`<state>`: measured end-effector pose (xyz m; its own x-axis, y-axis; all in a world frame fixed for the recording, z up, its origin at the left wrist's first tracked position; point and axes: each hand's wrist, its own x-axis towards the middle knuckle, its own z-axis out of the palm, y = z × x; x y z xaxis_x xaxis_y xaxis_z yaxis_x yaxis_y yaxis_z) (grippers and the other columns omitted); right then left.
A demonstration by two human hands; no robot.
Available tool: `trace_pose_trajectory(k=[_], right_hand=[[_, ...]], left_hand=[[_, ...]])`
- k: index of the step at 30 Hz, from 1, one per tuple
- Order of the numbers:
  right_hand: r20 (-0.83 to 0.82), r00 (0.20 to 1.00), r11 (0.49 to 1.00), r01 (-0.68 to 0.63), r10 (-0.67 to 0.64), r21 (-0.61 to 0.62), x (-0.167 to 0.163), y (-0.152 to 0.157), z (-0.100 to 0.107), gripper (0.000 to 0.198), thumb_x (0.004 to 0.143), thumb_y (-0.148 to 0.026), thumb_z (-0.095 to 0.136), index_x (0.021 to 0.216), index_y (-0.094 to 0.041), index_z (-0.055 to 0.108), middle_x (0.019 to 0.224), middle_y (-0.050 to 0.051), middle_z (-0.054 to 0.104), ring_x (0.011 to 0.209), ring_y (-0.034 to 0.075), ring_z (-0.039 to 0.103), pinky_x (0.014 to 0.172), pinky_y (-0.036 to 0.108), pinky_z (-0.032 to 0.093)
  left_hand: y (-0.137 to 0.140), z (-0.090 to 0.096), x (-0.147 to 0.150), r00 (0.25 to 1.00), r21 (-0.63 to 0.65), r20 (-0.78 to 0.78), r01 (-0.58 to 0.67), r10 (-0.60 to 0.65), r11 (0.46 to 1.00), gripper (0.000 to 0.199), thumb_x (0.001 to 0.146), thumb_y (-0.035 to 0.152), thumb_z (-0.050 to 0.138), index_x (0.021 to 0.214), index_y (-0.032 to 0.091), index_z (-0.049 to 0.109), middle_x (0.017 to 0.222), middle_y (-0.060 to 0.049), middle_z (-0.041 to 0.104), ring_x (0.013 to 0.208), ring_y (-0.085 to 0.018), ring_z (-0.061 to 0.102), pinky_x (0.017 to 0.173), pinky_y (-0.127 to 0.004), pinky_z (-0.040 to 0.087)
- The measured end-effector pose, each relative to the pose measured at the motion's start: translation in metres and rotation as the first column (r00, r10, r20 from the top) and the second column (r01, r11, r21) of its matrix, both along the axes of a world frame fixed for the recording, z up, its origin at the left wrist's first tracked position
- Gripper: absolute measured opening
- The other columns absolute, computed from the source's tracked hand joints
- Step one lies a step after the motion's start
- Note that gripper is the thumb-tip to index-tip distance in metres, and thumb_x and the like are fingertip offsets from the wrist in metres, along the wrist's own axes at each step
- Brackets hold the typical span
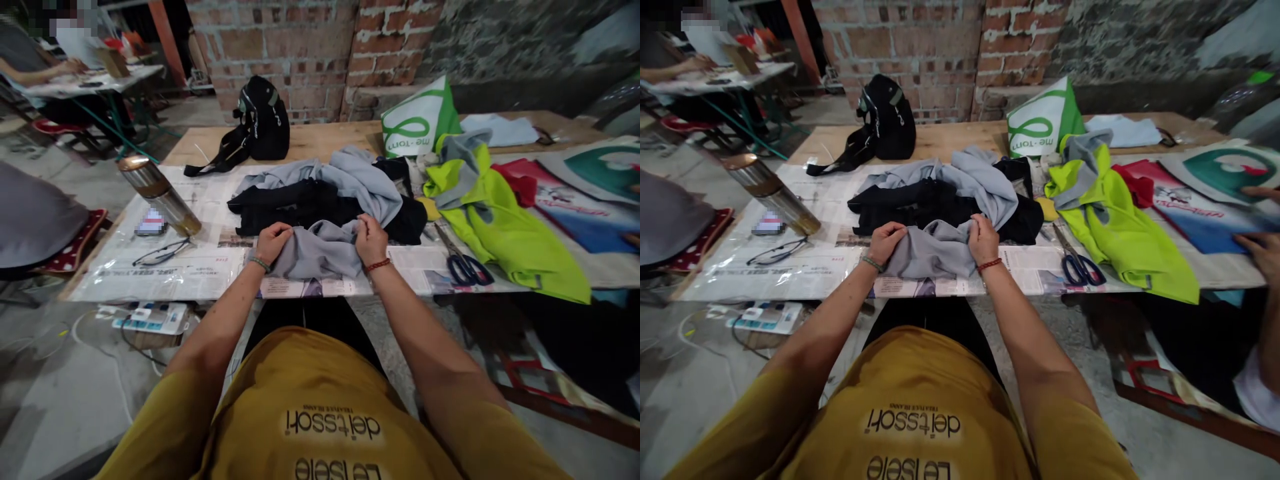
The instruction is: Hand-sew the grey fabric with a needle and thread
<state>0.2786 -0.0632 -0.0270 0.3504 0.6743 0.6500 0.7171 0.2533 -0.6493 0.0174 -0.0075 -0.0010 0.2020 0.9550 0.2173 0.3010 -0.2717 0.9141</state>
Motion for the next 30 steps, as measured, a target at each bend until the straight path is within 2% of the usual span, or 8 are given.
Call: trace_pose_trajectory(k=[4, 8, 13, 18, 20, 23, 26, 30], right_hand=[[0.164, 0.981, 0.993, 0.096, -0.107, 0.071, 0.035, -0.006, 0.014, 0.031, 0.093, -0.034, 0.037, 0.104, -0.018, 0.062, 0.103, 0.011, 0.068, 0.098, 0.020, 0.063, 0.091, 0.035, 0.049], [0.266, 0.953, 0.989, 0.131, -0.143, 0.062, 0.056, -0.019, 0.005, 0.031, 0.092, -0.034, 0.038, 0.102, -0.017, 0.062, 0.097, 0.011, 0.068, 0.094, 0.021, 0.064, 0.087, 0.035, 0.050], [0.323, 0.934, 0.985, 0.168, -0.152, -0.024, 0.062, -0.032, -0.016, 0.032, 0.091, -0.032, 0.036, 0.096, -0.016, 0.063, 0.094, 0.013, 0.069, 0.089, 0.020, 0.064, 0.081, 0.034, 0.051], [0.372, 0.915, 0.985, 0.173, -0.153, -0.022, 0.043, -0.041, 0.022, 0.032, 0.091, -0.032, 0.039, 0.099, -0.014, 0.064, 0.092, 0.014, 0.068, 0.089, 0.022, 0.063, 0.085, 0.038, 0.046], [0.240, 0.964, 0.994, 0.104, -0.111, 0.040, 0.018, -0.045, 0.046, 0.029, 0.093, -0.034, 0.040, 0.103, -0.017, 0.062, 0.095, 0.010, 0.068, 0.092, 0.020, 0.062, 0.087, 0.037, 0.045], [-0.082, 0.979, 0.980, -0.192, 0.189, -0.043, -0.029, -0.051, 0.066, 0.023, 0.093, -0.033, 0.041, 0.099, -0.021, 0.061, 0.080, 0.001, 0.066, 0.072, 0.014, 0.063, 0.073, 0.028, 0.049], [-0.227, 0.883, 0.875, -0.452, 0.412, -0.172, -0.063, -0.051, 0.062, 0.015, 0.089, -0.026, 0.048, 0.090, -0.021, 0.061, 0.073, -0.001, 0.066, 0.068, 0.013, 0.062, 0.069, 0.026, 0.047], [-0.307, 0.845, 0.830, -0.511, 0.437, -0.224, -0.072, -0.047, 0.043, 0.010, 0.083, -0.022, 0.054, 0.082, -0.020, 0.063, 0.067, -0.002, 0.063, 0.065, 0.013, 0.058, 0.069, 0.025, 0.045]], left_hand=[[-0.018, 0.017, -0.011, 0.969, -0.021, -0.101, 0.223, -0.224, 0.975, 0.024, 0.073, 0.037, 0.062, 0.078, 0.015, 0.070, 0.074, -0.001, 0.067, 0.071, -0.015, 0.057, 0.067, -0.025, 0.045], [-0.036, 0.015, -0.013, 0.895, -0.116, -0.191, 0.388, -0.404, 0.914, 0.024, 0.068, 0.035, 0.067, 0.084, 0.017, 0.072, 0.073, 0.001, 0.068, 0.067, -0.015, 0.059, 0.065, -0.023, 0.046], [-0.051, 0.000, -0.013, 0.882, -0.106, -0.293, 0.354, -0.369, 0.929, 0.018, 0.069, 0.028, 0.063, 0.081, 0.018, 0.072, 0.074, 0.001, 0.070, 0.070, -0.016, 0.062, 0.068, -0.024, 0.047], [-0.062, 0.010, -0.011, 0.898, 0.022, -0.289, 0.351, -0.331, 0.936, 0.021, 0.077, 0.032, 0.057, 0.080, 0.018, 0.072, 0.078, -0.001, 0.071, 0.073, -0.016, 0.063, 0.071, -0.024, 0.047], [-0.065, 0.019, -0.007, 0.893, 0.074, -0.302, 0.370, -0.333, 0.926, 0.022, 0.079, 0.032, 0.056, 0.081, 0.018, 0.072, 0.079, -0.002, 0.071, 0.073, -0.016, 0.063, 0.071, -0.024, 0.046], [-0.070, 0.032, 0.001, 0.880, 0.165, -0.342, 0.402, -0.330, 0.900, 0.022, 0.080, 0.033, 0.055, 0.079, 0.018, 0.072, 0.076, -0.003, 0.071, 0.071, -0.015, 0.063, 0.070, -0.024, 0.045], [-0.073, 0.039, 0.005, 0.857, 0.249, -0.400, 0.441, -0.323, 0.862, 0.020, 0.081, 0.030, 0.056, 0.076, 0.019, 0.072, 0.073, -0.003, 0.071, 0.069, -0.015, 0.063, 0.073, -0.026, 0.045], [-0.073, 0.039, 0.002, 0.811, 0.276, -0.470, 0.510, -0.348, 0.815, 0.020, 0.082, 0.027, 0.053, 0.082, 0.020, 0.072, 0.080, -0.004, 0.073, 0.077, -0.017, 0.065, 0.082, -0.029, 0.044]])
